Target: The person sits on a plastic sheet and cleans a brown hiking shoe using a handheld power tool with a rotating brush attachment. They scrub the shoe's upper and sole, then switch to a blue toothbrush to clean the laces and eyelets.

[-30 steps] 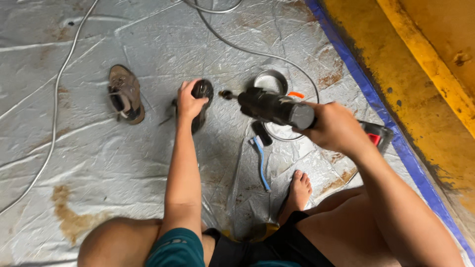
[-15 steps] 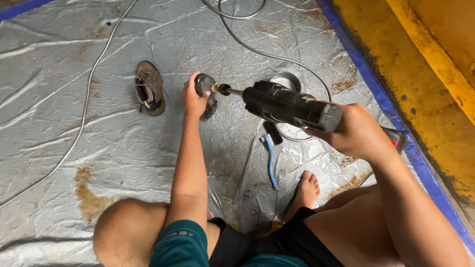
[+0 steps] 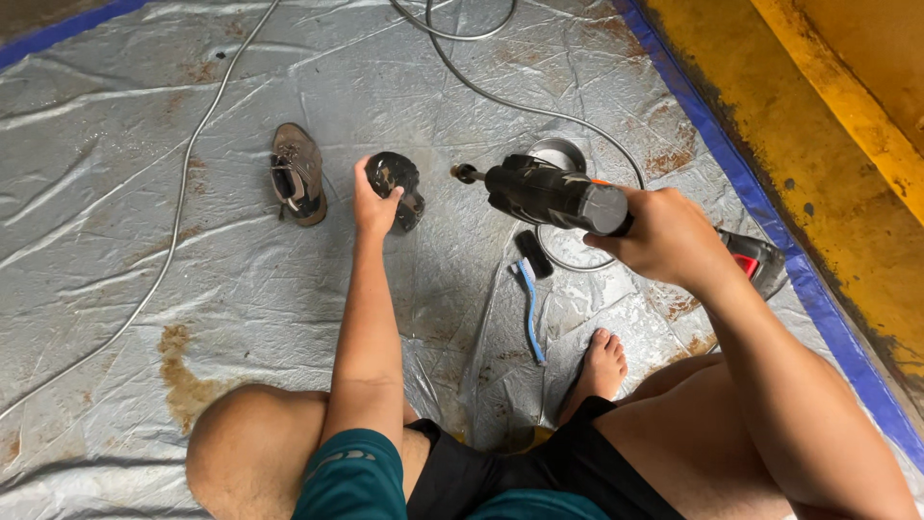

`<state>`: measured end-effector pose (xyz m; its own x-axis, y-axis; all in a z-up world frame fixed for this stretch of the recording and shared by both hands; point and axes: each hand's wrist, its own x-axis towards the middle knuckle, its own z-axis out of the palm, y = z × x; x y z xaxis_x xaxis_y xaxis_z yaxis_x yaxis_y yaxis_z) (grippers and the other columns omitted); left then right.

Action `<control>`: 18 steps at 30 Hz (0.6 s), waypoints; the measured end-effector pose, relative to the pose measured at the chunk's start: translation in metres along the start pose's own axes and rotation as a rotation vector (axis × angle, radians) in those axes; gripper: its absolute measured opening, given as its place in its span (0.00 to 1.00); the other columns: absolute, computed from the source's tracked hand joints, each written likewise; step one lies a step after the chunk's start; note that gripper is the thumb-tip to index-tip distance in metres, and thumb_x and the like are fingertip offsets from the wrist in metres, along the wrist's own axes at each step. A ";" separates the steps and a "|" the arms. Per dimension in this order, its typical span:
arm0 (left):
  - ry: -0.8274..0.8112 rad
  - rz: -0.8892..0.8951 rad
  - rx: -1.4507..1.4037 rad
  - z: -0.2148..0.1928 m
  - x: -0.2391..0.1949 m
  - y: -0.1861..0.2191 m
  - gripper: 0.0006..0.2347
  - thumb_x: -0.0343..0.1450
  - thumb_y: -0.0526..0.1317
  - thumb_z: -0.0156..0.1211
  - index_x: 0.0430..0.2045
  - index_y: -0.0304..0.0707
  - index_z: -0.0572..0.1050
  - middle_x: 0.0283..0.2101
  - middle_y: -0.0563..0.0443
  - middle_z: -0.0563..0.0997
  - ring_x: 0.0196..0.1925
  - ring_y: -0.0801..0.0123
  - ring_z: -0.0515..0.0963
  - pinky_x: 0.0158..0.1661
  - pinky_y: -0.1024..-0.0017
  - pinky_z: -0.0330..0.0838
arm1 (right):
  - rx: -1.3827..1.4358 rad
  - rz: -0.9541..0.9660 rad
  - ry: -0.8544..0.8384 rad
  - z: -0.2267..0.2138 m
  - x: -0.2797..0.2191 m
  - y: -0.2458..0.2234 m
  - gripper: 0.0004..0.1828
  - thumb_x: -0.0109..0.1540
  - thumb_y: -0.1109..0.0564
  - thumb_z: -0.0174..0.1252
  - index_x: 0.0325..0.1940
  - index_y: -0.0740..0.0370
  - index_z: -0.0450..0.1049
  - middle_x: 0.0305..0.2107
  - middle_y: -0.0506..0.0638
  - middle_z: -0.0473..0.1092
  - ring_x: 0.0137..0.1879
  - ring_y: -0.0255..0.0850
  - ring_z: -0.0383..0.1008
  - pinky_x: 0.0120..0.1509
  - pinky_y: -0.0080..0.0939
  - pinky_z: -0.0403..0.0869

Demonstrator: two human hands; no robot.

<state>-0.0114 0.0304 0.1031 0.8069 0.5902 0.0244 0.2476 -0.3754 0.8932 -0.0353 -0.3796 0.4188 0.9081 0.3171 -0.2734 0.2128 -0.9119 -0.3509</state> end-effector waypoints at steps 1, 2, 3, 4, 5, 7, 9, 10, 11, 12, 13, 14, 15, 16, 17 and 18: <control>0.000 0.000 -0.002 0.002 0.003 -0.008 0.35 0.69 0.32 0.77 0.70 0.54 0.65 0.67 0.37 0.77 0.72 0.41 0.76 0.71 0.46 0.70 | -0.002 0.001 0.001 0.002 0.001 0.004 0.25 0.57 0.38 0.75 0.45 0.58 0.82 0.32 0.64 0.81 0.47 0.67 0.83 0.54 0.61 0.77; 0.009 -0.007 -0.003 0.004 0.007 -0.016 0.34 0.68 0.34 0.79 0.69 0.55 0.66 0.66 0.38 0.79 0.71 0.42 0.77 0.70 0.47 0.72 | 0.027 -0.001 0.005 0.004 0.002 0.008 0.24 0.57 0.38 0.75 0.44 0.58 0.82 0.31 0.64 0.81 0.47 0.67 0.83 0.54 0.61 0.76; 0.020 -0.016 -0.004 0.004 0.010 -0.024 0.33 0.67 0.36 0.81 0.67 0.55 0.68 0.64 0.39 0.80 0.69 0.43 0.78 0.68 0.48 0.74 | 0.056 -0.004 0.007 0.006 0.003 0.011 0.24 0.57 0.38 0.76 0.43 0.58 0.81 0.31 0.63 0.81 0.47 0.68 0.82 0.53 0.60 0.76; 0.022 -0.017 -0.005 0.006 0.010 -0.021 0.33 0.67 0.36 0.81 0.67 0.55 0.68 0.64 0.39 0.80 0.69 0.43 0.78 0.68 0.48 0.74 | 0.054 -0.006 0.007 0.005 0.004 0.011 0.24 0.57 0.38 0.76 0.43 0.58 0.81 0.31 0.63 0.81 0.47 0.68 0.82 0.53 0.60 0.76; 0.018 -0.012 -0.017 0.005 0.007 -0.021 0.34 0.66 0.36 0.81 0.67 0.55 0.68 0.64 0.38 0.80 0.69 0.42 0.78 0.68 0.48 0.74 | 0.095 -0.009 0.011 0.005 0.003 0.012 0.25 0.57 0.39 0.76 0.43 0.61 0.81 0.31 0.65 0.80 0.46 0.69 0.82 0.51 0.61 0.75; 0.010 -0.007 -0.029 0.001 0.000 -0.014 0.35 0.66 0.36 0.82 0.68 0.54 0.67 0.64 0.37 0.80 0.69 0.41 0.78 0.67 0.47 0.75 | 0.137 -0.010 0.017 0.005 0.002 0.006 0.25 0.57 0.40 0.76 0.43 0.63 0.81 0.30 0.67 0.80 0.45 0.70 0.81 0.50 0.62 0.75; -0.006 -0.054 0.034 -0.002 -0.010 -0.001 0.35 0.68 0.33 0.78 0.69 0.57 0.63 0.64 0.40 0.80 0.69 0.42 0.79 0.69 0.46 0.74 | 0.187 0.000 -0.038 0.001 0.001 -0.002 0.24 0.56 0.41 0.76 0.44 0.62 0.83 0.34 0.68 0.81 0.49 0.71 0.82 0.53 0.65 0.75; -0.011 -0.052 0.031 0.005 -0.007 -0.008 0.35 0.68 0.33 0.78 0.69 0.57 0.63 0.64 0.40 0.80 0.69 0.42 0.79 0.69 0.46 0.74 | 0.185 0.005 -0.034 0.000 -0.003 -0.002 0.24 0.56 0.41 0.76 0.44 0.62 0.83 0.34 0.68 0.81 0.49 0.71 0.82 0.53 0.65 0.75; 0.012 -0.047 0.051 0.007 -0.003 -0.015 0.35 0.68 0.34 0.78 0.69 0.56 0.62 0.63 0.39 0.80 0.68 0.41 0.79 0.68 0.45 0.75 | 0.123 0.000 -0.048 0.000 -0.004 -0.005 0.25 0.56 0.41 0.76 0.45 0.62 0.83 0.35 0.69 0.81 0.50 0.70 0.82 0.54 0.64 0.76; 0.036 -0.041 0.071 0.009 0.001 -0.023 0.35 0.69 0.36 0.79 0.69 0.55 0.61 0.63 0.37 0.80 0.68 0.40 0.79 0.67 0.44 0.75 | 0.061 -0.004 -0.061 0.000 -0.005 -0.008 0.26 0.56 0.40 0.76 0.46 0.62 0.83 0.36 0.69 0.81 0.51 0.70 0.82 0.55 0.64 0.77; 0.042 -0.041 0.072 0.010 0.004 -0.028 0.35 0.69 0.36 0.79 0.69 0.55 0.61 0.63 0.37 0.80 0.68 0.40 0.79 0.67 0.44 0.75 | 0.062 -0.011 -0.060 0.001 -0.004 -0.007 0.26 0.56 0.40 0.76 0.46 0.62 0.83 0.36 0.69 0.81 0.51 0.70 0.82 0.55 0.64 0.77; 0.036 -0.058 0.132 0.011 0.007 -0.032 0.36 0.69 0.40 0.79 0.70 0.57 0.61 0.62 0.38 0.80 0.68 0.41 0.79 0.68 0.45 0.74 | 0.004 -0.009 -0.083 0.002 -0.002 -0.006 0.26 0.56 0.38 0.75 0.47 0.59 0.84 0.37 0.67 0.82 0.52 0.67 0.83 0.56 0.63 0.78; 0.022 -0.069 0.186 0.019 0.015 -0.035 0.36 0.69 0.43 0.80 0.70 0.59 0.60 0.62 0.40 0.80 0.68 0.43 0.80 0.68 0.45 0.74 | -0.055 0.003 -0.098 0.001 0.001 -0.003 0.26 0.56 0.36 0.74 0.49 0.55 0.84 0.37 0.65 0.83 0.53 0.65 0.84 0.58 0.62 0.78; 0.019 -0.062 0.181 0.014 0.018 -0.033 0.36 0.69 0.43 0.80 0.70 0.59 0.60 0.62 0.40 0.80 0.68 0.43 0.80 0.68 0.45 0.74 | -0.056 0.007 -0.091 0.002 0.002 -0.003 0.26 0.56 0.36 0.74 0.49 0.55 0.84 0.37 0.65 0.83 0.53 0.65 0.84 0.58 0.62 0.78; -0.005 -0.069 0.259 0.014 0.015 -0.031 0.37 0.69 0.49 0.79 0.72 0.58 0.60 0.62 0.39 0.80 0.67 0.43 0.80 0.67 0.44 0.73 | -0.058 0.016 -0.104 0.003 0.001 0.001 0.27 0.55 0.37 0.74 0.50 0.55 0.83 0.39 0.66 0.82 0.55 0.66 0.83 0.59 0.63 0.78; -0.030 -0.075 0.337 0.015 0.014 -0.030 0.38 0.69 0.54 0.78 0.73 0.57 0.61 0.61 0.38 0.81 0.67 0.43 0.81 0.67 0.43 0.73 | -0.059 0.024 -0.117 0.004 0.000 0.004 0.28 0.55 0.38 0.74 0.52 0.55 0.83 0.40 0.67 0.82 0.56 0.66 0.82 0.60 0.65 0.78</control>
<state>0.0000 0.0391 0.0701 0.7939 0.6056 -0.0533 0.4659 -0.5497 0.6934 -0.0362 -0.3821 0.4136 0.8656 0.3203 -0.3850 0.2154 -0.9321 -0.2911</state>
